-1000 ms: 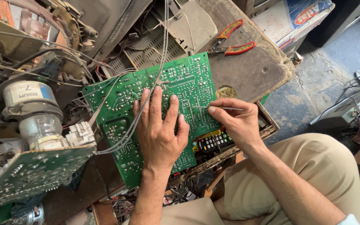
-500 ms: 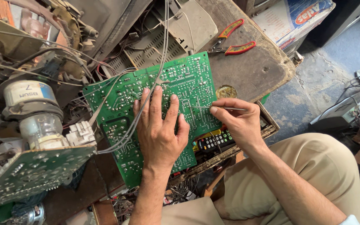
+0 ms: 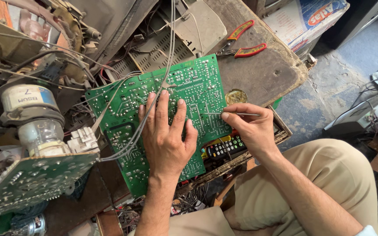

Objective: The person uses a soldering iron and solder wire to reflow solder joints on a green circuit board. They hold the board with one hand and apply heat and solder with the other, working across multiple points on the board.

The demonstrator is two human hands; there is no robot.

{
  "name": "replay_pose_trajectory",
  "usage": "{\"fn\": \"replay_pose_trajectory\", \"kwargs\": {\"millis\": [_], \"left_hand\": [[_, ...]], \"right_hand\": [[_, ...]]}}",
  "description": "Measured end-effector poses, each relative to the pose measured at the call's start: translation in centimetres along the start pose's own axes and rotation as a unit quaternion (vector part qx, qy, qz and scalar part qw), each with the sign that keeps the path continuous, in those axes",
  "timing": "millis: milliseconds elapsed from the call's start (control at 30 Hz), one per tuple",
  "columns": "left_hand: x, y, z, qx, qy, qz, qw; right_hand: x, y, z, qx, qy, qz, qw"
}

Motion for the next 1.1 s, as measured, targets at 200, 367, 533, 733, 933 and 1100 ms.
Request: {"fn": "replay_pose_trajectory", "kwargs": {"millis": [200, 367, 533, 733, 933, 1100], "left_hand": [[-0.1, 0.0, 0.0, 0.001, -0.002, 0.0, 1.0], [0.0, 0.0, 0.0, 0.005, 0.003, -0.003, 1.0], [0.1, -0.3, -0.1, 0.006, 0.008, -0.008, 1.0], [0.0, -0.4, -0.1, 0.001, 0.003, -0.007, 1.0], [0.1, -0.3, -0.1, 0.003, 0.001, -0.005, 1.0], [0.0, -0.2, -0.2, 0.0, 0.001, 0.0, 1.0]], "right_hand": [[-0.3, 0.0, -0.1, 0.021, -0.025, 0.004, 0.999], [-0.3, 0.0, 0.0, 0.015, -0.021, 0.015, 1.0], [-0.5, 0.2, 0.1, 0.004, -0.017, 0.028, 0.999], [0.0, 0.7, 0.2, 0.029, -0.036, -0.003, 0.999], [0.3, 1.0, -0.1, 0.026, -0.026, -0.02, 0.999], [0.4, 1.0, 0.1, 0.048, -0.05, -0.017, 0.997]]}}
Point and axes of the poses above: each hand's wrist, its own z-axis towards the middle knuckle, its own x-axis out of the back of the hand, y = z × x, the point moved 5 cm from there along z, towards the middle knuckle, and after that the axes turned 8 degrees about y, right-handed, at the moved point
